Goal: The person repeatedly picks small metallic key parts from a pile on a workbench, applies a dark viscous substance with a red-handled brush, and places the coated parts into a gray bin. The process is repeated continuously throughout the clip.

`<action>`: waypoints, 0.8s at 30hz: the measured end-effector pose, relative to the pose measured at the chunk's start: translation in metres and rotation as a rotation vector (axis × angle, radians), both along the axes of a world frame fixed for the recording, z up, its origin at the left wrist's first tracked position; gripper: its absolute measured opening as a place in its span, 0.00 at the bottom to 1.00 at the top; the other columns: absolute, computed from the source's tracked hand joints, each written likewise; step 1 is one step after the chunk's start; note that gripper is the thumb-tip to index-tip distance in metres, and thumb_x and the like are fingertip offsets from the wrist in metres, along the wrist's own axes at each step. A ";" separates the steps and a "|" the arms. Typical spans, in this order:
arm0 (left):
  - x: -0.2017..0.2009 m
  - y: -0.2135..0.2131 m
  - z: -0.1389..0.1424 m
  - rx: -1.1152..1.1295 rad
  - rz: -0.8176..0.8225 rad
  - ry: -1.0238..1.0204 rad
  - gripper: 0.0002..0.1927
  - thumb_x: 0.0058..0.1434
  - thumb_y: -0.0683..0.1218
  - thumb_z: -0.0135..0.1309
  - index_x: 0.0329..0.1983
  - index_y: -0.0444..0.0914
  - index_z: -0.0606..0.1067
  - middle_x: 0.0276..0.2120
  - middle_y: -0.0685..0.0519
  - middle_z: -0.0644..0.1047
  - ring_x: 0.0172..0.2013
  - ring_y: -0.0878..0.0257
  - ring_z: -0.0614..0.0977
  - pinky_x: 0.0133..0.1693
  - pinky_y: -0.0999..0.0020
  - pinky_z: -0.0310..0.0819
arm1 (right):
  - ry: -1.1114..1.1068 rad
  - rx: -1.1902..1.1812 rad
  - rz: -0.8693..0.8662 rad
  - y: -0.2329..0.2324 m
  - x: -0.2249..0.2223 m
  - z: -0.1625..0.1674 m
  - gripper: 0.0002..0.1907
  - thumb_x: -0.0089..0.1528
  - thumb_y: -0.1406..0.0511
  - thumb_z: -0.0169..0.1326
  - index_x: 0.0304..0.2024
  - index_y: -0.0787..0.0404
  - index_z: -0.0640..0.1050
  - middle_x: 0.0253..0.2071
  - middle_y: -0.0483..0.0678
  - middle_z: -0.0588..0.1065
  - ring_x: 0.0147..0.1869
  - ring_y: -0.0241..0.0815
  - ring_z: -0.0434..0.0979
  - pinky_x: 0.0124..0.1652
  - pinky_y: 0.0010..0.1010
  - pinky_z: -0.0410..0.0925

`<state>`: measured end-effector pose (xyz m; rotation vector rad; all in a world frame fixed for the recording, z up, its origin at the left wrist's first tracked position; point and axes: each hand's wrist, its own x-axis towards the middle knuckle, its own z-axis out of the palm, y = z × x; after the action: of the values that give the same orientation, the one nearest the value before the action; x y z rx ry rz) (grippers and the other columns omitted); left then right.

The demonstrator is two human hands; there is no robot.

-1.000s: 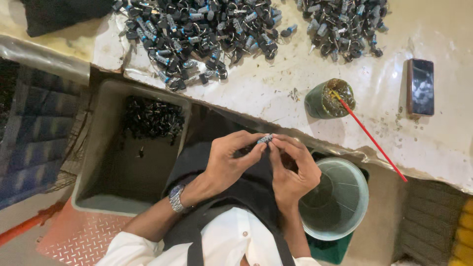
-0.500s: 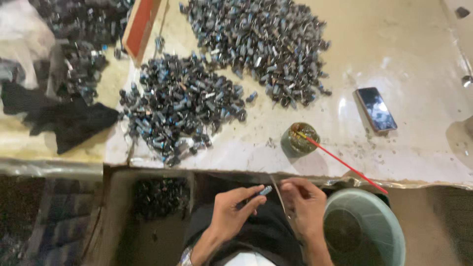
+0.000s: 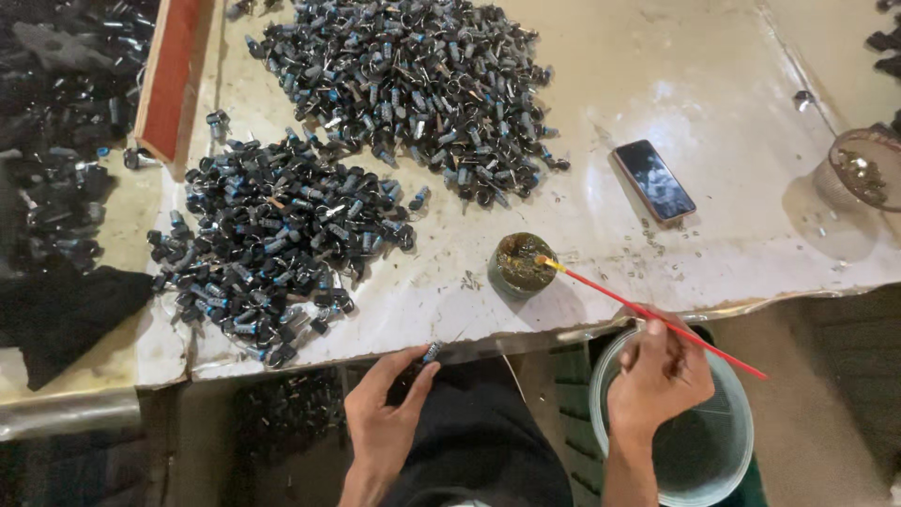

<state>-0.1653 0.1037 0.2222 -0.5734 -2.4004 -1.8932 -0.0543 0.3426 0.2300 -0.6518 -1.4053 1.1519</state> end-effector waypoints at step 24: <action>-0.006 -0.010 -0.014 0.084 -0.048 0.104 0.13 0.59 0.39 0.67 0.47 0.35 0.80 0.42 0.50 0.83 0.39 0.63 0.86 0.43 0.72 0.82 | 0.180 -0.429 0.496 -0.046 0.006 -0.043 0.05 0.70 0.71 0.50 0.46 0.66 0.77 0.29 0.48 0.73 0.21 0.33 0.62 0.21 0.22 0.55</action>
<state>-0.1709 0.0937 0.2087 -0.7117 -2.2524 -1.9201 -0.0479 0.2970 0.1869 -0.4844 -1.2035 1.8903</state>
